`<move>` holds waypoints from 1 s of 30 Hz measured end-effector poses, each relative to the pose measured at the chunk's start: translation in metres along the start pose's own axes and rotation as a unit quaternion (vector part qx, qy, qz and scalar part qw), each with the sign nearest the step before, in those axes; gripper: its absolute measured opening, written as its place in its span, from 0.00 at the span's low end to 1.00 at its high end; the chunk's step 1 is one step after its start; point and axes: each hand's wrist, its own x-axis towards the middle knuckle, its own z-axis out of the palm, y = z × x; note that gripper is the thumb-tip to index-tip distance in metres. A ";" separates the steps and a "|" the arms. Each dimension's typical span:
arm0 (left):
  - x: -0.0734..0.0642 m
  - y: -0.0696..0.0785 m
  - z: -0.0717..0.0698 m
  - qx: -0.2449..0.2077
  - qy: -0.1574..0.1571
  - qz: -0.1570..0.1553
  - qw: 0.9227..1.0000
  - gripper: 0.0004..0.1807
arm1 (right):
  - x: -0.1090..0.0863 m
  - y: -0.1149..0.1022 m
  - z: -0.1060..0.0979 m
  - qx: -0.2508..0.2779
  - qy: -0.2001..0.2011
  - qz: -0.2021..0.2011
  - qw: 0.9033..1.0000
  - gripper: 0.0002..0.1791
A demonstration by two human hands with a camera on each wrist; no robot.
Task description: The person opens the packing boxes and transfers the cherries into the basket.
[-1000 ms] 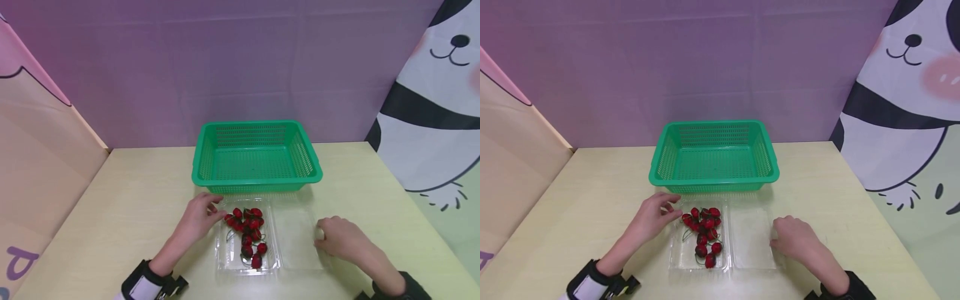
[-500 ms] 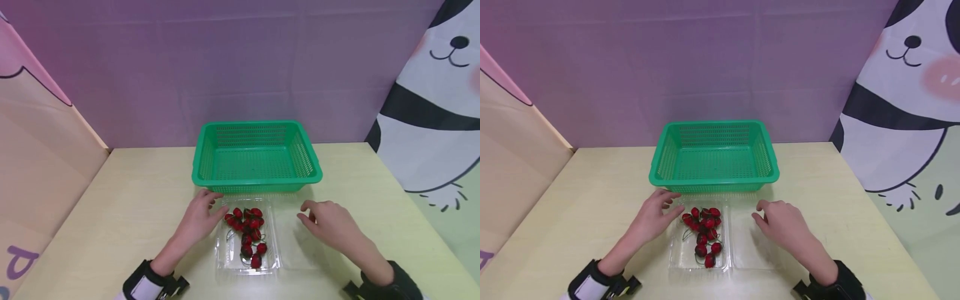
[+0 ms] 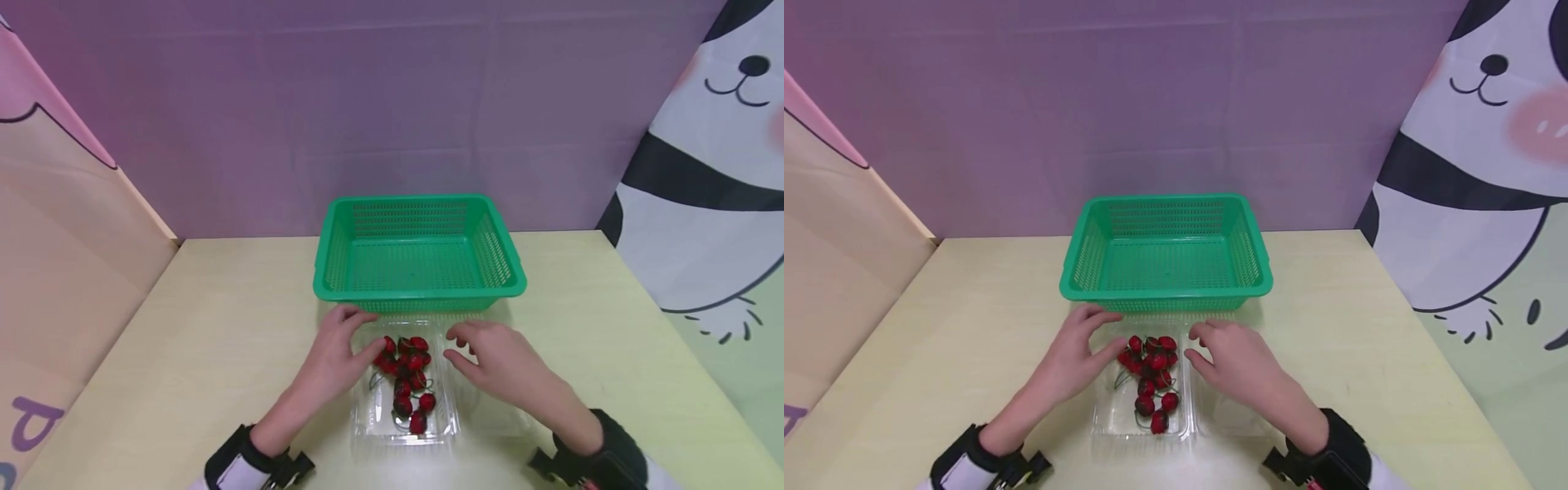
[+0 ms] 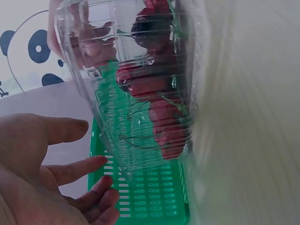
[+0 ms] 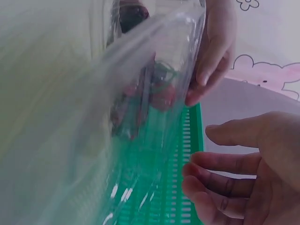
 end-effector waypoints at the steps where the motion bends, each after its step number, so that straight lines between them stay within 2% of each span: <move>1: 0.001 0.000 0.001 0.000 0.001 0.005 1.000 0.22 | 0.001 -0.001 0.001 0.000 0.002 -0.007 1.000 0.09; 4: 0.003 0.000 0.003 -0.007 0.000 0.019 1.000 0.20 | 0.006 -0.005 0.005 -0.004 0.004 -0.024 1.000 0.10; 8: 0.007 0.004 0.005 -0.015 -0.018 0.034 0.999 0.17 | 0.012 -0.012 0.010 -0.007 -0.004 -0.042 0.999 0.11; 16: 0.015 0.013 0.007 0.032 -0.097 0.058 0.993 0.18 | 0.020 -0.023 0.018 0.001 -0.045 -0.053 0.998 0.11; 21: 0.018 0.016 0.008 0.050 -0.141 0.064 0.987 0.19 | 0.019 -0.027 0.024 0.014 -0.046 -0.068 0.997 0.12; 26: 0.019 0.019 0.008 0.036 -0.151 0.061 0.986 0.18 | 0.018 -0.028 0.028 0.005 -0.030 -0.076 0.997 0.16; 30: 0.022 0.021 0.010 0.060 -0.155 0.065 0.984 0.17 | 0.018 -0.029 0.029 0.006 -0.024 -0.078 0.997 0.19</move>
